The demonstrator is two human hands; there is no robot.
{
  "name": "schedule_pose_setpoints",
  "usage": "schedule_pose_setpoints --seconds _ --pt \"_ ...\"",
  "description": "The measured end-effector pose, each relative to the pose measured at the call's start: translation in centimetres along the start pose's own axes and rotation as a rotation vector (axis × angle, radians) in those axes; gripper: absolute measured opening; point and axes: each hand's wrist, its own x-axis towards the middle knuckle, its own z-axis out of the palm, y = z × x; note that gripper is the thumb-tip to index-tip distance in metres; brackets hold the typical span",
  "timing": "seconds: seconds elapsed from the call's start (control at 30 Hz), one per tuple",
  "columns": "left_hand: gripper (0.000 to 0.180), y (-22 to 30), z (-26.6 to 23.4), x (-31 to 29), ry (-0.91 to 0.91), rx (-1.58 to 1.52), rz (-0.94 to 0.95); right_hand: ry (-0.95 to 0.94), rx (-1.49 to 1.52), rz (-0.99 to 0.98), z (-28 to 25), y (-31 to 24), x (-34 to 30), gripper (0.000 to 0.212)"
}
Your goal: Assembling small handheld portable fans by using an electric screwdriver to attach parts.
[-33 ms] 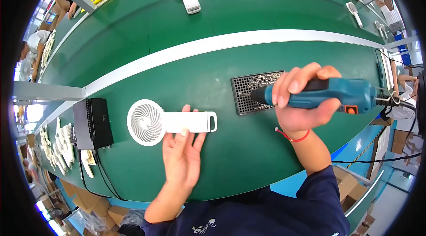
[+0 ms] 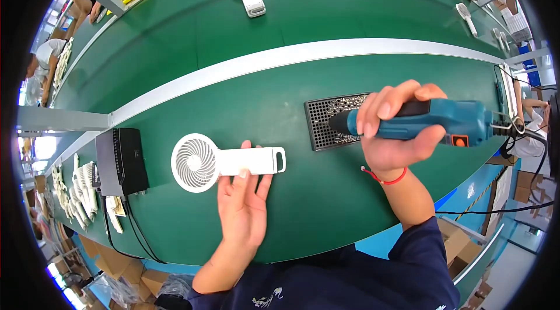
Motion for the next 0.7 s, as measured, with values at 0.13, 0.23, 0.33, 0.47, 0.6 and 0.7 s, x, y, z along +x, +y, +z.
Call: schedule_pose_setpoints --seconds 0.13,0.23,0.33,0.47,0.6,0.7 --pt "0.043 -1.1 -0.8 0.4 0.144 -0.065 -0.056 0.075 -0.085 0.066 0.3 0.7 0.0 0.050" --pt "0.042 -0.5 -0.5 0.0 0.130 -0.085 -0.178 0.093 -0.112 0.085 0.1 0.7 0.1 0.049" --pt "0.049 0.8 0.0 -0.9 -0.046 -0.057 -0.448 0.103 -0.113 0.091 -0.1 0.7 0.2 0.049" --pt "0.050 2.4 0.1 -1.5 -0.165 -0.021 -0.644 0.089 -0.155 0.101 0.0 0.9 0.4 0.050" --pt "0.045 5.1 0.8 -1.8 -0.660 0.531 -0.701 0.134 0.035 0.107 0.2 -0.6 1.3 0.050" --pt "0.042 5.0 1.0 0.7 -0.593 1.288 0.582 0.130 0.159 0.110 0.9 -2.9 2.2 0.056"
